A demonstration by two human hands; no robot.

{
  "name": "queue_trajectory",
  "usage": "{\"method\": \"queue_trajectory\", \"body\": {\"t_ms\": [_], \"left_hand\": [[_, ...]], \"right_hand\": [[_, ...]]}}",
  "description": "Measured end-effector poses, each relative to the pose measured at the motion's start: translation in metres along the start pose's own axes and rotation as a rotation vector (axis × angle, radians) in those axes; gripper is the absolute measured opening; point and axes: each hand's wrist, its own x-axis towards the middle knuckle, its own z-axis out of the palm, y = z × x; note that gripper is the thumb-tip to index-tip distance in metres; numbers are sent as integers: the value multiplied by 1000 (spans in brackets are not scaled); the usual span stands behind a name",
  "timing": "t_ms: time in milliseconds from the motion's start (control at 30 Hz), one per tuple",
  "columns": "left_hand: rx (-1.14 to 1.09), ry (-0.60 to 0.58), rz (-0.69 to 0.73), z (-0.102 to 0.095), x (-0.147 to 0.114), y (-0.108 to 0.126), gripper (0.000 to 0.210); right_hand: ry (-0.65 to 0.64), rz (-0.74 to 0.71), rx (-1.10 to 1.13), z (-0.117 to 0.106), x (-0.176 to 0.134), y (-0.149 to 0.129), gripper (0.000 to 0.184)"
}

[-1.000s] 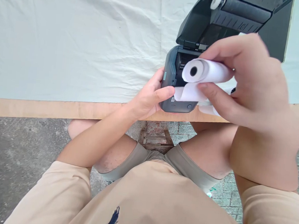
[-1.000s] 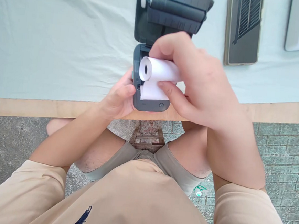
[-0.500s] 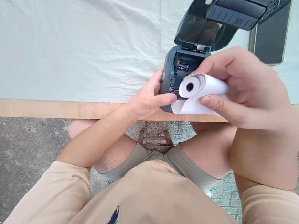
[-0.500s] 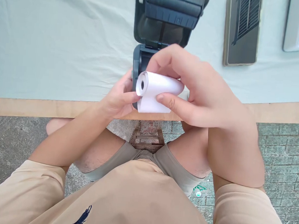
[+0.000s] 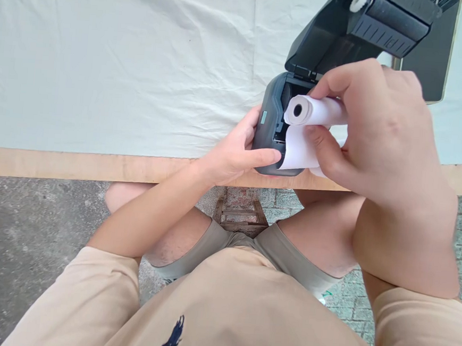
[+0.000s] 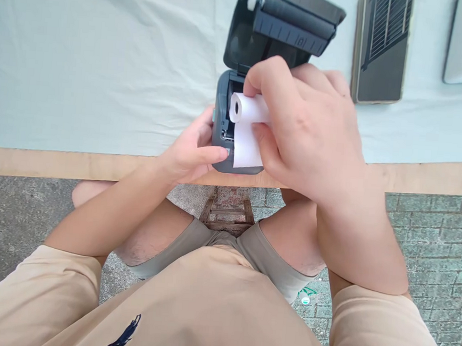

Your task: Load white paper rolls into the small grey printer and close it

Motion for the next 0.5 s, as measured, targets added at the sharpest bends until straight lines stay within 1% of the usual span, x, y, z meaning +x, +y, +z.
{"method": "queue_trajectory", "body": {"t_ms": [100, 233, 300, 367, 433, 500], "left_hand": [[-14, -17, -20, 0, -1, 1, 92], [-23, 8, -42, 1, -1, 3, 87], [-43, 25, -46, 2, -2, 5, 84], [-72, 26, -61, 3, -2, 7, 80], [-97, 17, -74, 3, -2, 8, 77], [-107, 7, -66, 2, -1, 8, 76]], "right_hand": [[-1, 19, -69, 3, 1, 2, 45], [-56, -4, 18, 10, 4, 1, 46], [2, -18, 36, 13, 6, -3, 41], [120, -31, 48, 13, 8, -9, 35], [211, -61, 101, 12, 9, -11, 31], [250, -105, 138, 11, 8, -11, 27]]}}
